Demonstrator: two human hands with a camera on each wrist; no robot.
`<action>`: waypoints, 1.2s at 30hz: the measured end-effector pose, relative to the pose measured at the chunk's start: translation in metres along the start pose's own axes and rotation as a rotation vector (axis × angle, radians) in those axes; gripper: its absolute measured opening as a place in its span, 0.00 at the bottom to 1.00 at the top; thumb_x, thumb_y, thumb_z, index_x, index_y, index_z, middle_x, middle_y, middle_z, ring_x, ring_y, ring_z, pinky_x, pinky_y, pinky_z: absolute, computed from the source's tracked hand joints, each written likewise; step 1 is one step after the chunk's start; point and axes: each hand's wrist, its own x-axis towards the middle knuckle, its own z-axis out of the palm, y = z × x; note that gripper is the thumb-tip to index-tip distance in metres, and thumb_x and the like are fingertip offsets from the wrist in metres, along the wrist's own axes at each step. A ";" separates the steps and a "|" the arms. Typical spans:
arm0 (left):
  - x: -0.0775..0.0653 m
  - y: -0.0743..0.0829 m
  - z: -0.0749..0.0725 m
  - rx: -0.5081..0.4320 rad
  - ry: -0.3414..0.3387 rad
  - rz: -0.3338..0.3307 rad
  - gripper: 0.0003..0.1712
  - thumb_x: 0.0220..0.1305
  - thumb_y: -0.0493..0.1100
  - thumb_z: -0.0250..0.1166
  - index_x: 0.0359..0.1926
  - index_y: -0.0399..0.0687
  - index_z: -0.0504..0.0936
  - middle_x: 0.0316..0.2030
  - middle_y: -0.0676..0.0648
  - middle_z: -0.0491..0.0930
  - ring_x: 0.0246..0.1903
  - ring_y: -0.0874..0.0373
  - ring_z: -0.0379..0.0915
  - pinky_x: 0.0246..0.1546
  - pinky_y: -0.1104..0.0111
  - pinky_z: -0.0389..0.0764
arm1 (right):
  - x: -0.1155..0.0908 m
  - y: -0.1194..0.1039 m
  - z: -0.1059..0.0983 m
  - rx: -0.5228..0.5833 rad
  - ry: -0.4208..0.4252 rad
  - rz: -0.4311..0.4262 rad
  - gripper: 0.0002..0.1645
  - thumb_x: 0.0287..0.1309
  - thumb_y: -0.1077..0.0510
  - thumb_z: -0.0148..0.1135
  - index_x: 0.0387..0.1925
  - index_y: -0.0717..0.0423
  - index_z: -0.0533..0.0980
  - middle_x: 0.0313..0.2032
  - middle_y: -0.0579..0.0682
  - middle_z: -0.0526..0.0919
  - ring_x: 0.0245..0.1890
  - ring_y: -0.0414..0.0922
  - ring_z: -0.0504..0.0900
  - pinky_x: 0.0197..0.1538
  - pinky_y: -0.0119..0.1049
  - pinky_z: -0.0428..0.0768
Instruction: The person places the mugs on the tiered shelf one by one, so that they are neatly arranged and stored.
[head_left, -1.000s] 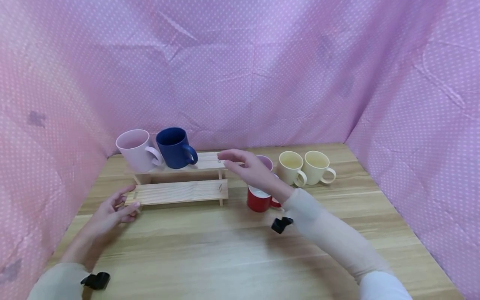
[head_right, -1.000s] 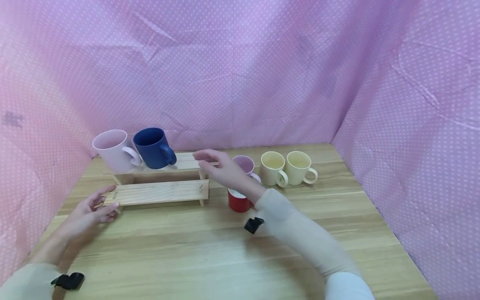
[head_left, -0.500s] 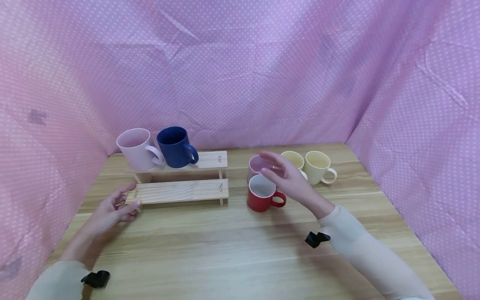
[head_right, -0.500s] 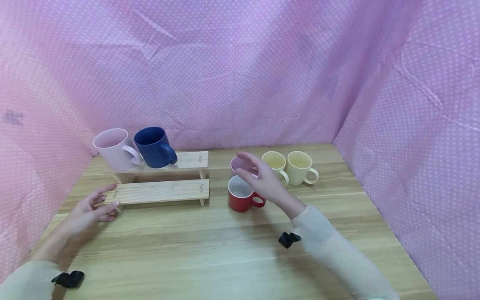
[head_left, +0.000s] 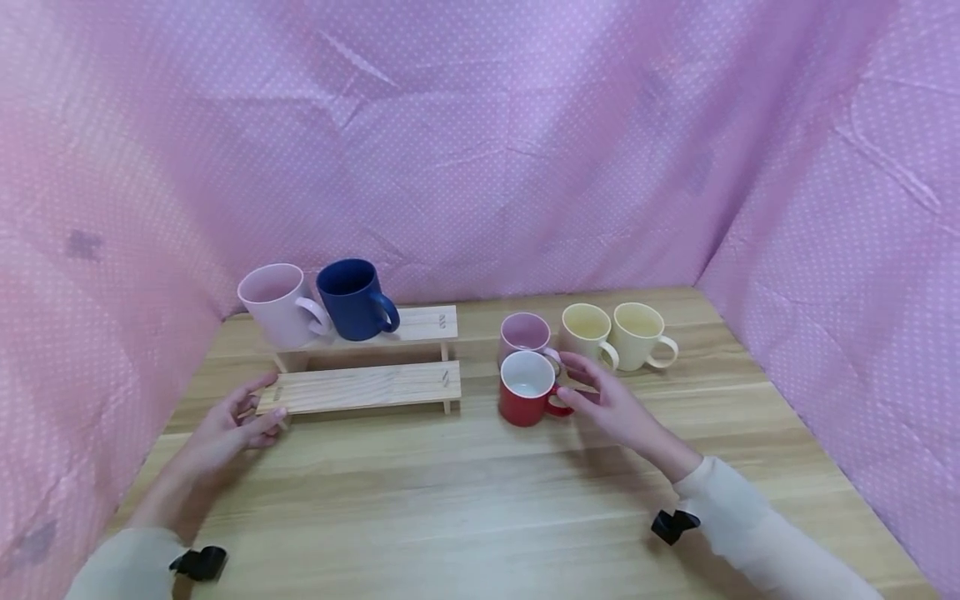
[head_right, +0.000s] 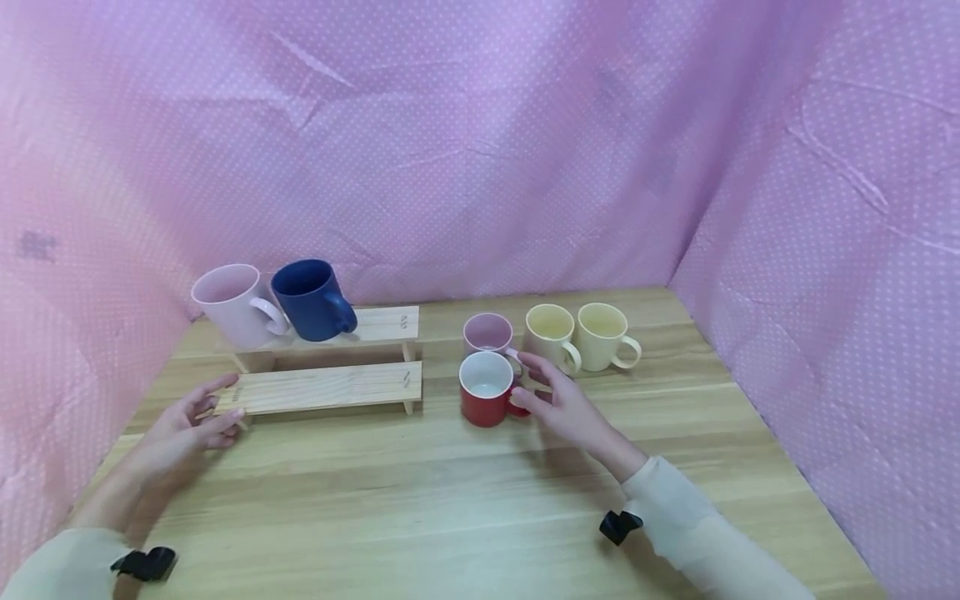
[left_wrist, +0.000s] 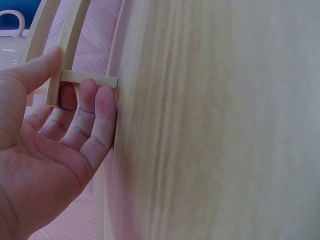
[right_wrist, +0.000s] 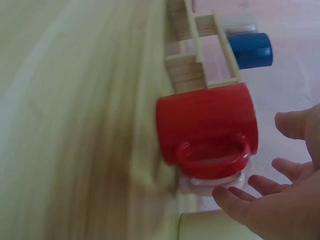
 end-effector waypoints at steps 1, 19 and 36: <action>-0.001 0.000 0.000 -0.001 0.002 0.005 0.41 0.73 0.34 0.62 0.78 0.37 0.50 0.44 0.53 0.82 0.37 0.56 0.83 0.37 0.63 0.89 | -0.002 0.002 -0.001 -0.002 -0.004 0.009 0.35 0.69 0.66 0.62 0.72 0.70 0.60 0.70 0.68 0.64 0.68 0.70 0.65 0.63 0.52 0.76; 0.002 -0.002 0.002 0.020 0.001 0.012 0.40 0.74 0.36 0.62 0.78 0.39 0.51 0.44 0.51 0.81 0.38 0.55 0.82 0.38 0.62 0.89 | -0.021 0.029 -0.004 0.204 -0.105 0.279 0.33 0.75 0.56 0.57 0.72 0.65 0.59 0.65 0.72 0.69 0.60 0.67 0.75 0.56 0.52 0.83; 0.000 -0.002 0.001 0.049 0.015 -0.022 0.40 0.74 0.40 0.62 0.79 0.42 0.53 0.45 0.46 0.79 0.39 0.55 0.83 0.39 0.62 0.88 | -0.012 0.035 0.012 0.123 -0.113 0.338 0.33 0.78 0.44 0.49 0.70 0.64 0.63 0.61 0.67 0.77 0.56 0.59 0.82 0.56 0.49 0.83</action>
